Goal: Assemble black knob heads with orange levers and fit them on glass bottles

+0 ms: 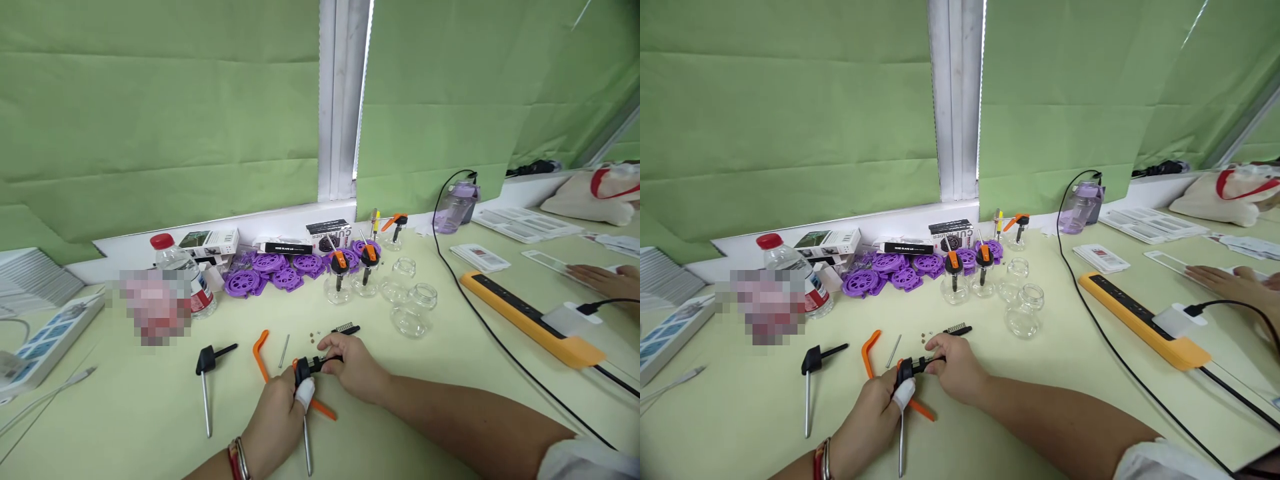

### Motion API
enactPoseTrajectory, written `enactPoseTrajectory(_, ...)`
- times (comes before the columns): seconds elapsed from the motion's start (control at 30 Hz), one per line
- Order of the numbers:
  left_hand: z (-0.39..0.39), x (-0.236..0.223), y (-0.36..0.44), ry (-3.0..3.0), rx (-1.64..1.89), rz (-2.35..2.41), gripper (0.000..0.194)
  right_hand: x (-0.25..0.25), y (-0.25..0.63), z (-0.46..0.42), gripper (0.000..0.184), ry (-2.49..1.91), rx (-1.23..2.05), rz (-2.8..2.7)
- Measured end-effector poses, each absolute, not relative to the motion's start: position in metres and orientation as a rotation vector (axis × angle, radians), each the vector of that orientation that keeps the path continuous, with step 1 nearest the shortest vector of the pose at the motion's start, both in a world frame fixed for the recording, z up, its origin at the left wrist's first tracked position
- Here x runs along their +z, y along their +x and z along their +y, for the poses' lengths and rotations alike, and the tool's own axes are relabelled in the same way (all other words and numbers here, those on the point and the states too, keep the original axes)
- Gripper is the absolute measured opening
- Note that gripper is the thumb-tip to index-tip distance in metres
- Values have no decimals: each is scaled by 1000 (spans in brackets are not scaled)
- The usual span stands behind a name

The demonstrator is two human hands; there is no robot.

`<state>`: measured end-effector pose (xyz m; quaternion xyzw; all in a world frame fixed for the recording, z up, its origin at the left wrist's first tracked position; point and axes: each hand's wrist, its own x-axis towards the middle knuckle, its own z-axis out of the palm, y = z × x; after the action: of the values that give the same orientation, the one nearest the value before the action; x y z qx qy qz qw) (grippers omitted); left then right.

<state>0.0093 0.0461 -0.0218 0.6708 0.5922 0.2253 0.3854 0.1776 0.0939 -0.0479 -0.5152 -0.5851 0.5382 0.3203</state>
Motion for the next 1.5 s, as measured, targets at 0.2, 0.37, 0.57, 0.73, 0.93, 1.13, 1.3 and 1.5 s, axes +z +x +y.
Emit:
enactPoseTrajectory(0.2, 48, -25, 11, 1753, 570, 1526, 30, -45, 174, 93, 15, -1317, 1401, -1563)
enactPoseTrajectory(0.37, 48, -24, 12, 1734, 596, 1515, 31, -50, 177, 93, 16, -1304, 1327, -1624)
enactPoseTrajectory(0.57, 48, -24, 11, 1728, 604, 1499, 31, -54, 179, 95, 12, -1287, 1259, -1713)
enactPoseTrajectory(0.73, 49, -23, 11, 1697, 634, 1463, 32, -51, 180, 95, 13, -1308, 1221, -1763)
enactPoseTrajectory(0.93, 50, -24, 10, 1665, 660, 1468, 34, -49, 180, 94, 13, -1329, 1185, -1778)
enactPoseTrajectory(1.13, 51, -27, 9, 1671, 666, 1470, 33, -47, 181, 94, 18, -1344, 1189, -1779)
enactPoseTrajectory(1.3, 52, -27, 9, 1676, 664, 1476, 30, -46, 181, 94, 15, -1351, 1178, -1787)
enactPoseTrajectory(1.5, 52, -28, 9, 1692, 664, 1482, 28, -46, 182, 95, 15, -1340, 1170, -1810)
